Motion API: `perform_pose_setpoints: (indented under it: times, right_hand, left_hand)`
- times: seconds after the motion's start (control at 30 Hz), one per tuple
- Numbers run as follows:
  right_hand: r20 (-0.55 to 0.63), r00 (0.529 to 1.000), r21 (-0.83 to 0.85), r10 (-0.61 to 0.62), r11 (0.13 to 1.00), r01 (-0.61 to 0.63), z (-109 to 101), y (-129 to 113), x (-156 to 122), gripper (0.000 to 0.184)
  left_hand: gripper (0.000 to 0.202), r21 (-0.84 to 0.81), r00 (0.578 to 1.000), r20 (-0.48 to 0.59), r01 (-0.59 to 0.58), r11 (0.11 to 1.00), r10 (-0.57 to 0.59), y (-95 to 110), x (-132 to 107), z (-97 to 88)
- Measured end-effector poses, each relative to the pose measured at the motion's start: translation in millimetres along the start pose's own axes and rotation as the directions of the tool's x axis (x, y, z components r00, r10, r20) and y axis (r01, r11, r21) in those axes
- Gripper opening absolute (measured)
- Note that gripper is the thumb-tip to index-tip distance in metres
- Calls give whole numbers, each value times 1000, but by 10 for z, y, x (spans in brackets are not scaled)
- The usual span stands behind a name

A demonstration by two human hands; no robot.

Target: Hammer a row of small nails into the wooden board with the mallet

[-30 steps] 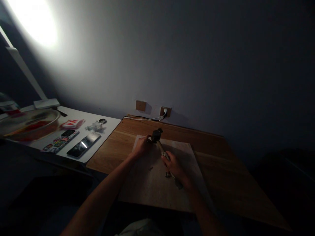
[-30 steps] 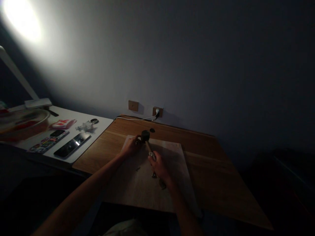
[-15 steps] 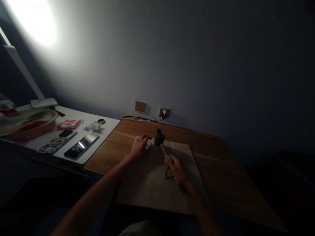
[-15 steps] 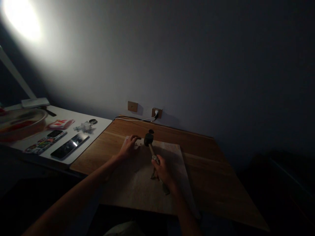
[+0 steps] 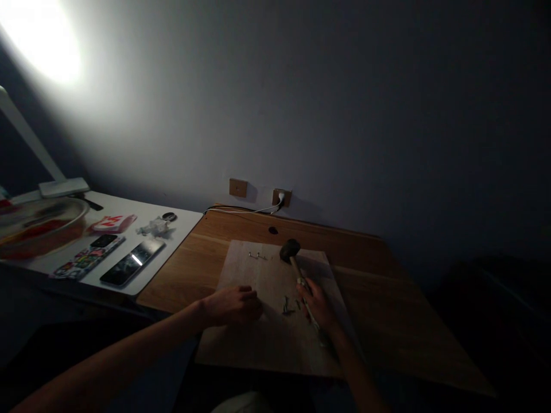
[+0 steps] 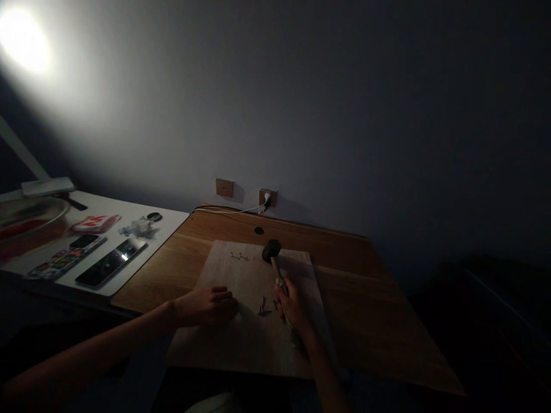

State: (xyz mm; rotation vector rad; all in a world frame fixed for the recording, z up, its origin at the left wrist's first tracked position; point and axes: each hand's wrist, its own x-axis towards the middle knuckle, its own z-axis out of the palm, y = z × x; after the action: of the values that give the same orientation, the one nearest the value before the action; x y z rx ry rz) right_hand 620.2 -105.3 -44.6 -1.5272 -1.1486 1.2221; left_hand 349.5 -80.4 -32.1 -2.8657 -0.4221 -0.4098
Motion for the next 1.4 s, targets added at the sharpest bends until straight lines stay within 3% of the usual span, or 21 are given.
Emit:
perform_pose_setpoints:
  times: [0.07, 0.1, 0.17, 0.23, 0.3, 0.37, 0.4, 0.63, 0.87, 1.23, 1.4]
  right_hand:
    - [2, 1000, 8, 1, 1000, -1, 2, 13, 10, 47]
    - [0, 1000, 12, -3, 1000, 3, 1, 20, 16, 47]
    - [-8, 1000, 16, -11, 1000, 11, -2, 38, 26, 47]
    - [-11, 1000, 17, -17, 1000, 17, -3, 56, 32, 46]
    - [-8, 1000, 18, -23, 1000, 23, -1, 72, 32, 45]
    - [-5, 999, 17, -32, 999, 32, 0, 82, 29, 44]
    - [-5, 999, 17, -36, 999, 36, 0, 83, 27, 43]
    - [2, 1000, 29, -28, 999, 28, -4, 67, 30, 42]
    - [-8, 1000, 33, -17, 999, 17, 0, 91, 47, 44]
    - [-5, 1000, 20, -12, 1000, 13, 6, 58, 26, 45]
    - [1, 1000, 10, -13, 1000, 13, -4, 33, 14, 44]
  left_hand:
    - [18, -27, 997, -34, -75, 997, 74, -92, 86, -34]
    - [19, -59, 997, -64, -44, 997, 40, -155, 148, -29]
    - [20, -177, 976, -126, 153, 972, -176, -307, 301, 39]
    - [15, -306, 889, -143, 378, 874, -435, -476, 473, 170]
    - [14, -370, 747, -127, 574, 730, -652, -629, 624, 319]
    - [17, -399, 655, -76, 671, 625, -752, -732, 725, 447]
    - [20, -406, 635, -52, 692, 597, -771, -761, 752, 495]
    - [28, -454, 577, -23, 721, 523, -816, -762, 698, 595]
    - [24, -461, 568, -17, 726, 511, -823, -775, 680, 619]
    - [28, -460, 591, 23, 723, 516, -807, -741, 693, 541]
    - [23, -430, 619, 1, 710, 559, -785, -751, 696, 522]
